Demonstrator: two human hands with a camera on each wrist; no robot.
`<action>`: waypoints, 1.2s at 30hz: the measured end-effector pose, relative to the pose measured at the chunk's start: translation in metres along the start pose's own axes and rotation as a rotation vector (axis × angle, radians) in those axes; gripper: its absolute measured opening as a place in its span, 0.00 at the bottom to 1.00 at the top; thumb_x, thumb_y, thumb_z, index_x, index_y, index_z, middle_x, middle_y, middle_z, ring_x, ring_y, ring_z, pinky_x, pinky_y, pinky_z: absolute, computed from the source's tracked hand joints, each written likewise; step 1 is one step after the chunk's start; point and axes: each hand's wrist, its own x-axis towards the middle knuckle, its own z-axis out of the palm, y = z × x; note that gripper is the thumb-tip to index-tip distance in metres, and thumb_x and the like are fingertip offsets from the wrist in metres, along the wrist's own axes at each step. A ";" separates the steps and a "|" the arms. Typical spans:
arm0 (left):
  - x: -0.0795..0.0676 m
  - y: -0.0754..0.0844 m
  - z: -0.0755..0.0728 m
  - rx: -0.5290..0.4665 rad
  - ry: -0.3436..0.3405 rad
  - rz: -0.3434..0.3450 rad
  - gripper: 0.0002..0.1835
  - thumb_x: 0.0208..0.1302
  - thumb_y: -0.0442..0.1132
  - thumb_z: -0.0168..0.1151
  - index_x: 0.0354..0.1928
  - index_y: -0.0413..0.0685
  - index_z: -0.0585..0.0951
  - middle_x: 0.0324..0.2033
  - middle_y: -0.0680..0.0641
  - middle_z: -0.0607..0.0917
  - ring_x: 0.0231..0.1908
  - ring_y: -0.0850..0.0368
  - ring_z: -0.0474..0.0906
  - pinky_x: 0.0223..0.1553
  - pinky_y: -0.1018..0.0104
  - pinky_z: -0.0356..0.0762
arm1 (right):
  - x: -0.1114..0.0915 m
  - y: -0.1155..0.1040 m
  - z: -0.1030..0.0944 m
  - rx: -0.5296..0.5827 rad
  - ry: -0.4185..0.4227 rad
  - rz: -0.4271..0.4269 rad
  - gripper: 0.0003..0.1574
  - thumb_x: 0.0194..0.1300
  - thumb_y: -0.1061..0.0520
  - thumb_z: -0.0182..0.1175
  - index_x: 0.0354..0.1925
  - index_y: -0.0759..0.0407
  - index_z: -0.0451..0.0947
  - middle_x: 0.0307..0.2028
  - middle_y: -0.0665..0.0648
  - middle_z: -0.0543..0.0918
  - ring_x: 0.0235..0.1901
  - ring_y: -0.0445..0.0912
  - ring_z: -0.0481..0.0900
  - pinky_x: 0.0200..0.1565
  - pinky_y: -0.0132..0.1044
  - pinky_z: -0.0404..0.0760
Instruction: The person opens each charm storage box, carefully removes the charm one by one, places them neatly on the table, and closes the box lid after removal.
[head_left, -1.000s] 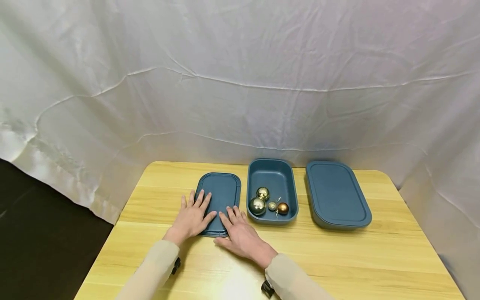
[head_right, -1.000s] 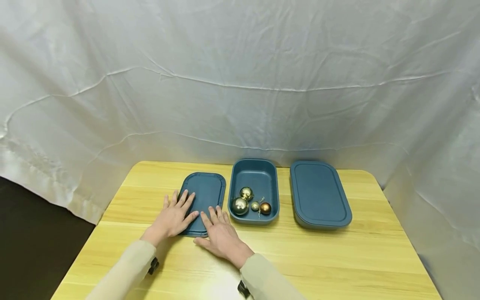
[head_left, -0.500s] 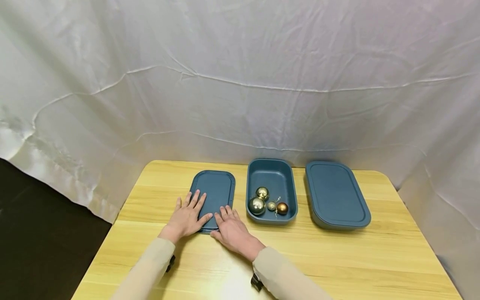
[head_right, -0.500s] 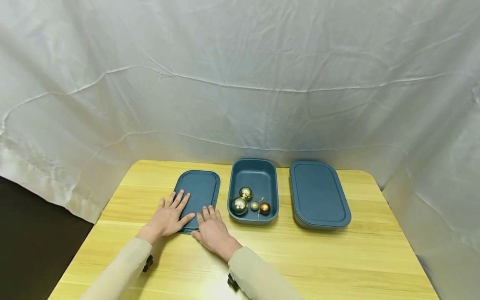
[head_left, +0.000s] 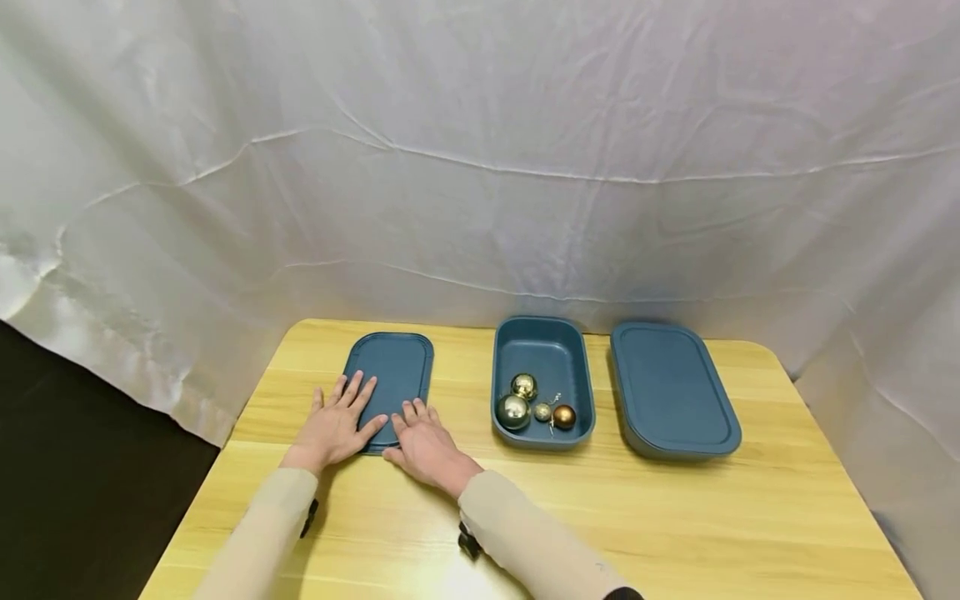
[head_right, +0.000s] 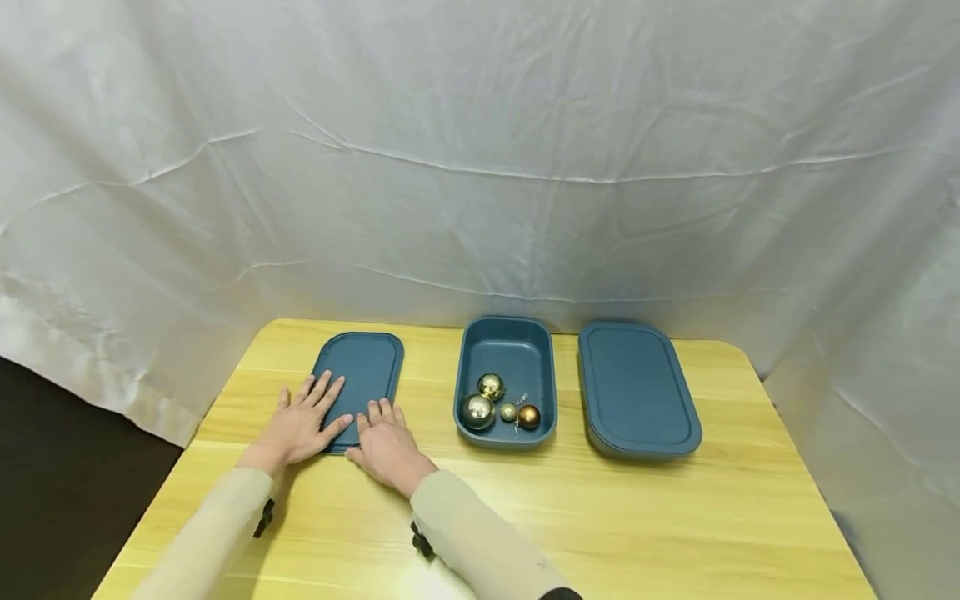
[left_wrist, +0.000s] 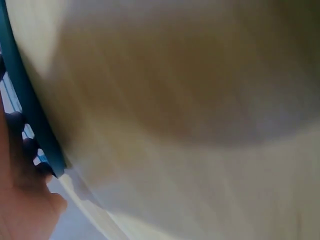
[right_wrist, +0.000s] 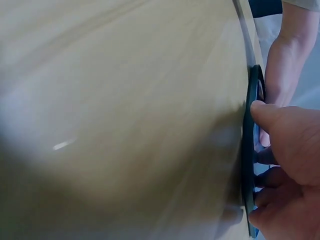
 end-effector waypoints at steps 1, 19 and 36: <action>-0.001 -0.006 -0.001 0.006 0.005 -0.005 0.43 0.81 0.66 0.45 0.85 0.47 0.54 0.83 0.35 0.52 0.82 0.28 0.46 0.76 0.18 0.41 | 0.005 -0.004 0.000 -0.013 -0.006 0.002 0.42 0.80 0.35 0.54 0.80 0.55 0.65 0.81 0.62 0.61 0.83 0.56 0.54 0.84 0.50 0.57; -0.001 -0.057 -0.014 0.045 -0.024 -0.038 0.42 0.81 0.66 0.43 0.86 0.49 0.52 0.84 0.35 0.51 0.81 0.27 0.48 0.76 0.18 0.41 | 0.046 -0.050 0.002 -0.131 -0.035 0.069 0.43 0.80 0.29 0.49 0.82 0.46 0.62 0.82 0.52 0.60 0.83 0.48 0.54 0.83 0.43 0.58; -0.004 -0.066 -0.016 0.059 -0.015 -0.046 0.42 0.81 0.65 0.44 0.86 0.50 0.52 0.84 0.35 0.51 0.81 0.28 0.48 0.77 0.20 0.43 | 0.055 -0.055 0.007 -0.109 -0.018 0.072 0.43 0.79 0.28 0.48 0.82 0.44 0.62 0.83 0.51 0.59 0.84 0.47 0.52 0.84 0.42 0.56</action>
